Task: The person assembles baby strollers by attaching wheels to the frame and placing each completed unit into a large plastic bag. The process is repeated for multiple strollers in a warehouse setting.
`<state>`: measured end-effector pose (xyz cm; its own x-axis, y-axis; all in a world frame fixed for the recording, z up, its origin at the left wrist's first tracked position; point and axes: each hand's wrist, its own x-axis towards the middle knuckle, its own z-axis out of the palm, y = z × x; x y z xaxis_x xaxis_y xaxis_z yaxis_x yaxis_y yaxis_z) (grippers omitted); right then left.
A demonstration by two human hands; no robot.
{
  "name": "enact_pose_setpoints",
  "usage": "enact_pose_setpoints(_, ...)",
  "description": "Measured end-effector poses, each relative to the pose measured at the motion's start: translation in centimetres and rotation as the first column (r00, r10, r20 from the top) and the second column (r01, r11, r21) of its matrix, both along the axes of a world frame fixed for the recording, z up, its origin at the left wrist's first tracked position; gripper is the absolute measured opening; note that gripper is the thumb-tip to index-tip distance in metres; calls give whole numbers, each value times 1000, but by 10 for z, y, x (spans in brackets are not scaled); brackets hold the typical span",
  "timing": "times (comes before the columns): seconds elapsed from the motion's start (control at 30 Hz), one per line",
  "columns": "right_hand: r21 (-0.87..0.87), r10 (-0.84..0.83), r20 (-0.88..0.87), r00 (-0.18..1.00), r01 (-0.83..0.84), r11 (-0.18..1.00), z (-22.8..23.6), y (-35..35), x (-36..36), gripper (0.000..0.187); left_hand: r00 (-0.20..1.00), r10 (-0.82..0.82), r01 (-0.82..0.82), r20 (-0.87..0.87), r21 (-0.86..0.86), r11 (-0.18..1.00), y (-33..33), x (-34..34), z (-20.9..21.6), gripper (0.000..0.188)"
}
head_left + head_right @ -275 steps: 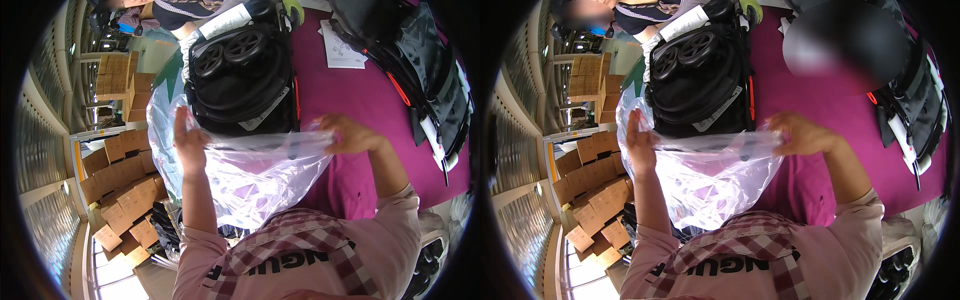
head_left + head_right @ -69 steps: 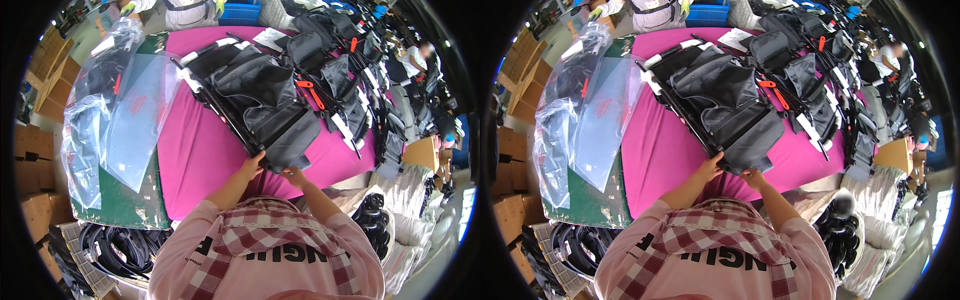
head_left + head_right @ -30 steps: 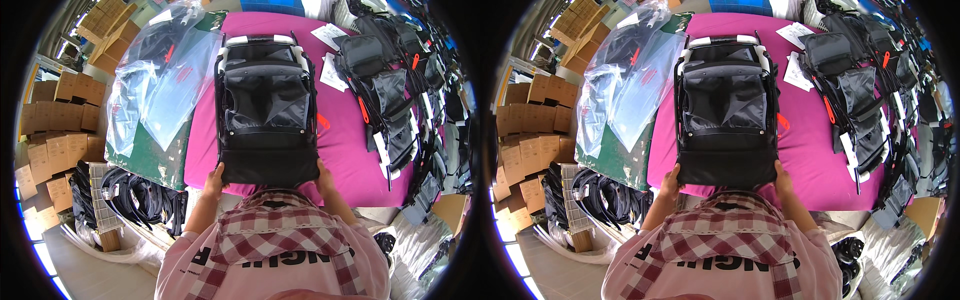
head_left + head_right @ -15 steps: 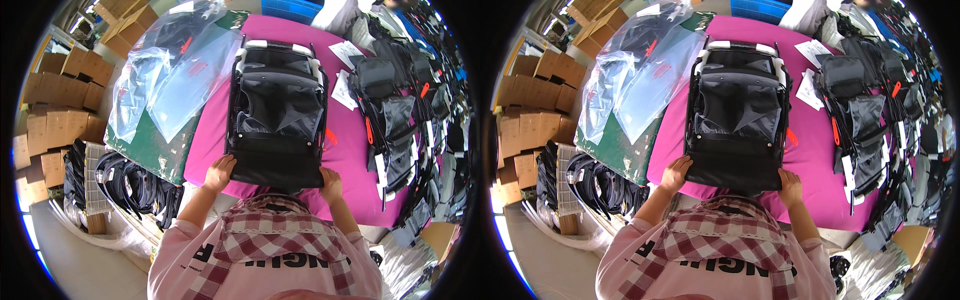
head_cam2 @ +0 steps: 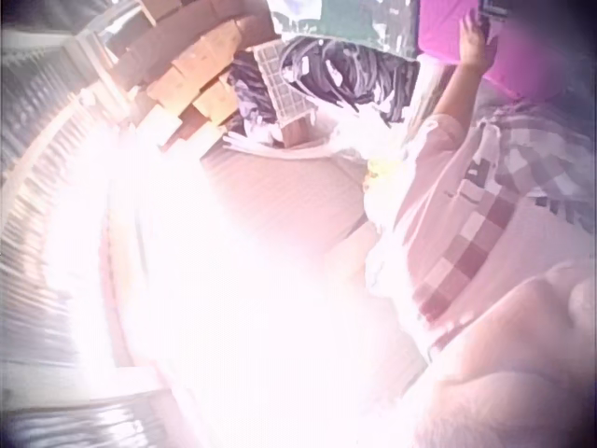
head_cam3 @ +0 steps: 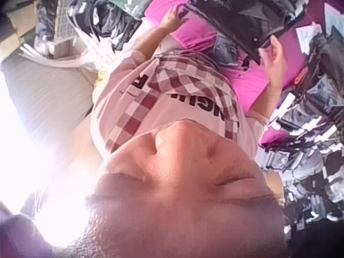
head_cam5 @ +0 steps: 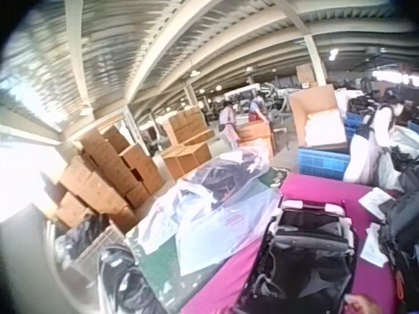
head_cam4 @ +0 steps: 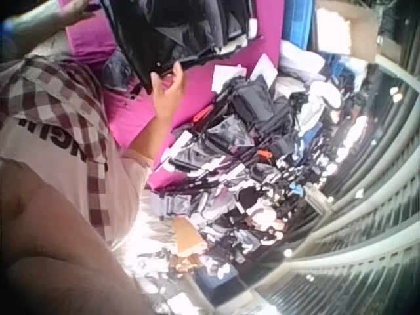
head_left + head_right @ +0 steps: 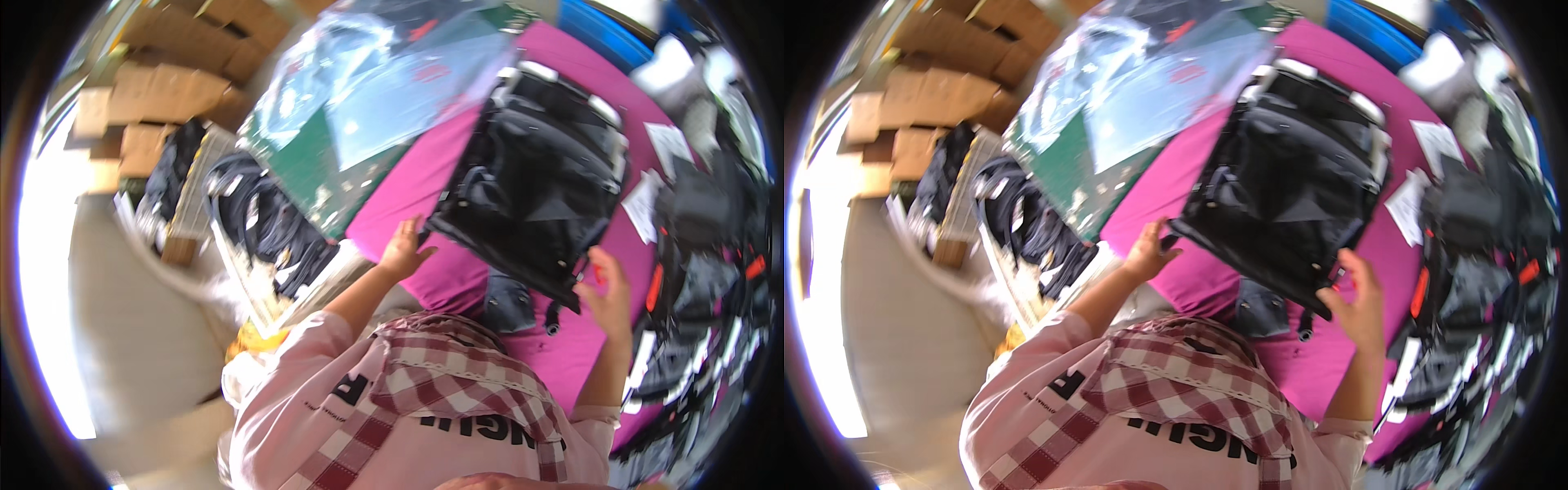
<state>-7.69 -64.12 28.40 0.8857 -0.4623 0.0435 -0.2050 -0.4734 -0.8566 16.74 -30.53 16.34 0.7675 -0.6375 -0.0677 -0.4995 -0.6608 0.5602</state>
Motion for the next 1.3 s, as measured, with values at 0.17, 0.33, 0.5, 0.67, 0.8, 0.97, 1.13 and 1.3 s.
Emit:
enact_pose_setpoints(0.17, -341, 156, 246, 957, -65, 938, 26, 52, 100, 35, 998, -59, 64, -26, 237, 969, 75, -7, -7, 56)
enact_pose_setpoints(0.33, -353, 641, 118, 758, -572, 741, 22, 167, 197, 35, 944, 230, -172, -236, 242, 955, 155, 5, -36, 49)
enact_pose_setpoints(0.5, -354, 769, -9, 639, -721, 595, 4, 259, 292, 34, 865, 384, -336, -323, 196, 921, 247, 42, -114, 48)
enact_pose_setpoints(0.67, -359, 734, -151, 663, -728, 584, -56, 350, 401, 42, 712, 614, -643, -341, 37, 765, 328, 132, -171, 39)
enact_pose_setpoints(0.8, -446, 700, -259, 666, -725, 525, -128, 405, 481, 54, 566, 741, -796, -363, -5, 606, 390, 207, -198, 38)
enact_pose_setpoints(0.97, -599, 634, -356, 687, -688, 410, -185, 429, 529, 61, 443, 853, -893, -277, -51, 447, 443, 278, -243, 45)
enact_pose_setpoints(1.13, -659, 651, -267, 711, -628, 415, -200, 437, 547, 51, 508, 844, -847, -172, -279, 453, 429, 369, -268, 46)
enact_pose_setpoints(1.3, -648, 647, -274, 712, -634, 422, -203, 435, 552, 49, 256, 814, -955, -521, -269, 128, 412, 481, -318, 62)
